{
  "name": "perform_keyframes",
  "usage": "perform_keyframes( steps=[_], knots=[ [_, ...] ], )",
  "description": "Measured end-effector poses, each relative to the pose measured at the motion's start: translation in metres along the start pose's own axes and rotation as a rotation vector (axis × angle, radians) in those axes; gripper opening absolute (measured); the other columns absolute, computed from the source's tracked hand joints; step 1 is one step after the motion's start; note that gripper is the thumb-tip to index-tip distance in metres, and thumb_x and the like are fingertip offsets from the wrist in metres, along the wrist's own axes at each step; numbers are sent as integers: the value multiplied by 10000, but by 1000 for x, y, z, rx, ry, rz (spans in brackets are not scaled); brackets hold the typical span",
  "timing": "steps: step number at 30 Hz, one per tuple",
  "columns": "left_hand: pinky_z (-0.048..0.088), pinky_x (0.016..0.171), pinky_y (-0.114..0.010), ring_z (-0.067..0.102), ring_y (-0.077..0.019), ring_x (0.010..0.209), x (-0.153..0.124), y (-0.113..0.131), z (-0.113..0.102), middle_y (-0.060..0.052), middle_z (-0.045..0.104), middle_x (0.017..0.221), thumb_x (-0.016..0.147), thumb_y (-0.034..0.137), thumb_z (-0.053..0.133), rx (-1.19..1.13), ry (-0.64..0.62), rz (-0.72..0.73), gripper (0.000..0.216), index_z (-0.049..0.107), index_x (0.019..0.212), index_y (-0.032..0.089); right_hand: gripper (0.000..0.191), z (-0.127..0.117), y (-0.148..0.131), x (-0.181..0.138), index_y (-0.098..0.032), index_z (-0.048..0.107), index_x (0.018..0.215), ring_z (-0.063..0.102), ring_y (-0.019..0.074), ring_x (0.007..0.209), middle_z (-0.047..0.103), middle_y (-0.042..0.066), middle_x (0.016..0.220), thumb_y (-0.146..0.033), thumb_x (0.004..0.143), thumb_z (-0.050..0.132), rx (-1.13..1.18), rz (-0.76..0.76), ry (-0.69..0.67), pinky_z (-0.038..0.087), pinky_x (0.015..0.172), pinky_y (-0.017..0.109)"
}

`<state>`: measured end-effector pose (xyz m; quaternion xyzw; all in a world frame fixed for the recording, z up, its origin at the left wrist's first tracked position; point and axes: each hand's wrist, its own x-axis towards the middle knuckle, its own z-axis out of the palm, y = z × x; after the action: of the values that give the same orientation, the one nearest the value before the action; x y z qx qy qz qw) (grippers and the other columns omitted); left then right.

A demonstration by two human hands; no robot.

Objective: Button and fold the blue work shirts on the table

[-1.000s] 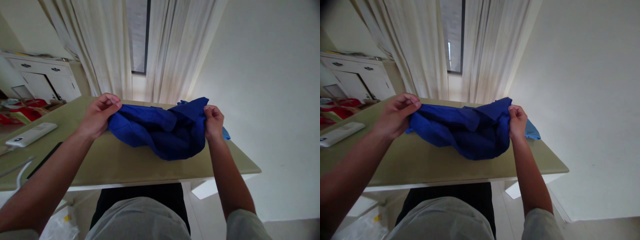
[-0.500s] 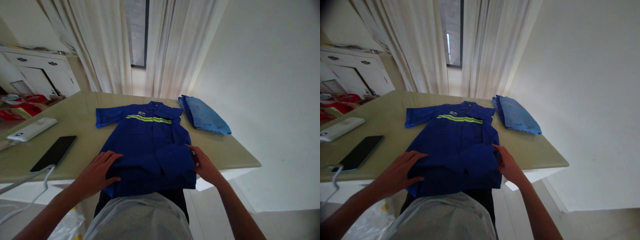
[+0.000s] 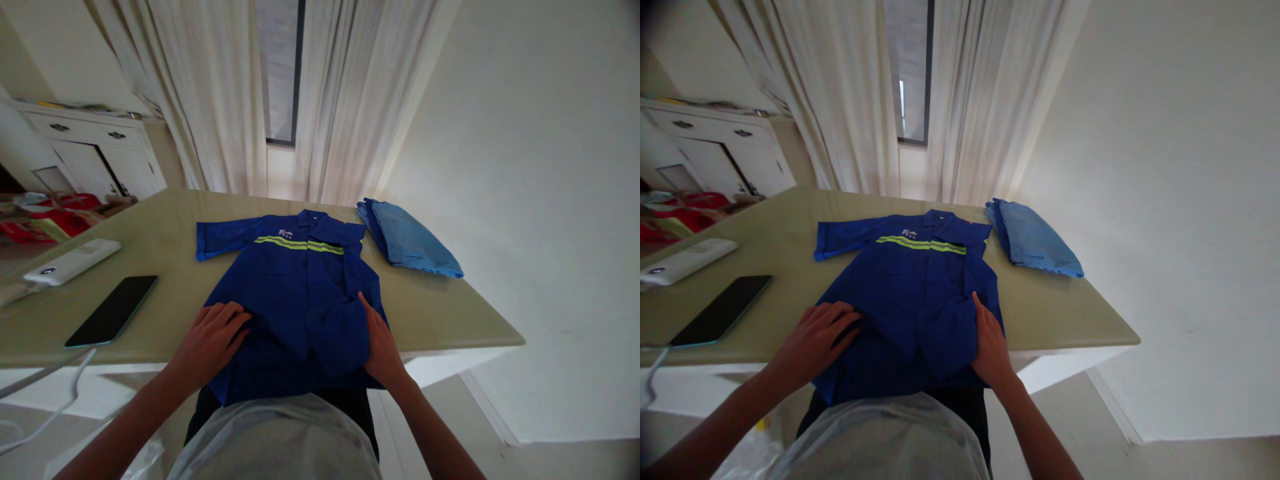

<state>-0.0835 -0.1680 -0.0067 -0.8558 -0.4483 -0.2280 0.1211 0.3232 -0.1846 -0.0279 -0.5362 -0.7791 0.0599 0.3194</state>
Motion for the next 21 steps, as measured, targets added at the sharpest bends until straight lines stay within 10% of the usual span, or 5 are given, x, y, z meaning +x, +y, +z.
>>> perform_keyframes(
  steps=[8, 15, 21],
  knots=[
    [455, 999, -476, 666, -287, 1052, -1, -10, -2, -104, 760, 1110, 1005, 166, 486, 132, -29, -15, 298, 773, 1032, 241, 802, -34, 14, 1, -283, 494, 1556, 632, 289, 1300, 657, 102, 1394, -45, 791, 487, -4, 81, 132, 513, 1134, 542],
    [499, 936, -440, 675, -288, 1019, -9, -30, -10, -91, 755, 1124, 1021, 350, 518, -27, 8, -126, 267, 752, 1116, 261, 689, -100, 21, -3, -277, 573, 1445, 706, 257, 1137, 702, 77, 1287, -97, 781, 540, 16, 68, 85, 579, 1035, 469],
    [553, 855, -391, 689, -269, 975, -20, -37, -13, -105, 700, 1138, 1003, 239, 439, -145, -74, -200, 315, 749, 1056, 248, 530, -92, 18, -10, -326, 662, 1378, 656, 285, 1205, 670, 85, 1328, -152, 882, 594, -112, -109, 31, 554, 1058, 512]
  ],
)
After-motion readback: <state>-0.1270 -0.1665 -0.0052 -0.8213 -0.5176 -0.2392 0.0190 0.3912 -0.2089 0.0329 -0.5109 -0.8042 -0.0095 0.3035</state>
